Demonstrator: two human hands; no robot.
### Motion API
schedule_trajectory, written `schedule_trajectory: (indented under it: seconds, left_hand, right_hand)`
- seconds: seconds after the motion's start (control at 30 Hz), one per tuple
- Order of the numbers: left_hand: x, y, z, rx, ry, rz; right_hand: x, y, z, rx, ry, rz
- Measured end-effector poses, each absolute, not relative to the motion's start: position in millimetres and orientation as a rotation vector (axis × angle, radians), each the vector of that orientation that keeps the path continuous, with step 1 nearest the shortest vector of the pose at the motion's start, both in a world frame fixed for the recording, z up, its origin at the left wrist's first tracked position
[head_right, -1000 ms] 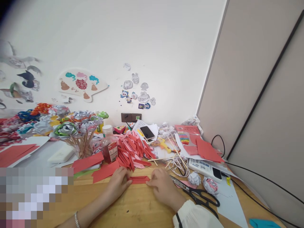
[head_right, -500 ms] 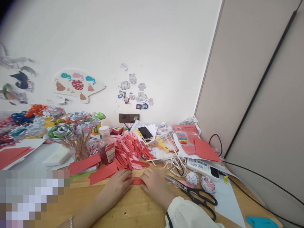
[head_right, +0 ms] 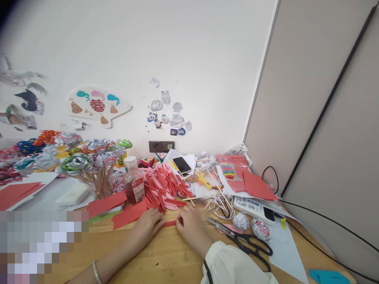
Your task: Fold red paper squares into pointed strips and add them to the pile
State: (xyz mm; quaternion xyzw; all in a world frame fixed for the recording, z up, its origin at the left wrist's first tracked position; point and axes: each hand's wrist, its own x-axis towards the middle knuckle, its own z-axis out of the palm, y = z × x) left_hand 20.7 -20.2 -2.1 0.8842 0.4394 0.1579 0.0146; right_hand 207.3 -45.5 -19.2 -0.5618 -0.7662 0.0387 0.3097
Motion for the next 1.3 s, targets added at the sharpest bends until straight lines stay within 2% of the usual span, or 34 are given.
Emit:
schedule_trajectory:
  seconds: [0.3, 0.5, 0.67, 0.9, 1.13, 1.3]
  left_hand:
    - [24, -24, 6, 2.785, 1.633, 0.346]
    - [28, -40, -16, 3.024, 1.075, 0.444]
    - [23, -49, -28, 2.901, 1.023, 0.384]
    - [21, -57, -8, 2.804, 1.038, 0.209]
    - [17, -61, 8, 2.73, 1.0, 0.205]
    - [4, -63, 27, 2.667, 1.276, 0.003]
  right_hand:
    - [207, -44, -19, -1.589, -1.958, 0.149]
    - [203, -46, -19, -1.561, -2.012, 0.061]
    - [210, -63, -13, -1.43, -2.261, -0.05]
    - [239, -82, -4, -1.491, -2.312, 0.008]
    - [230, -82, -4, -1.35, -2.353, 0.016]
    - [230, -81, -3, -1.362, -2.315, 0.081]
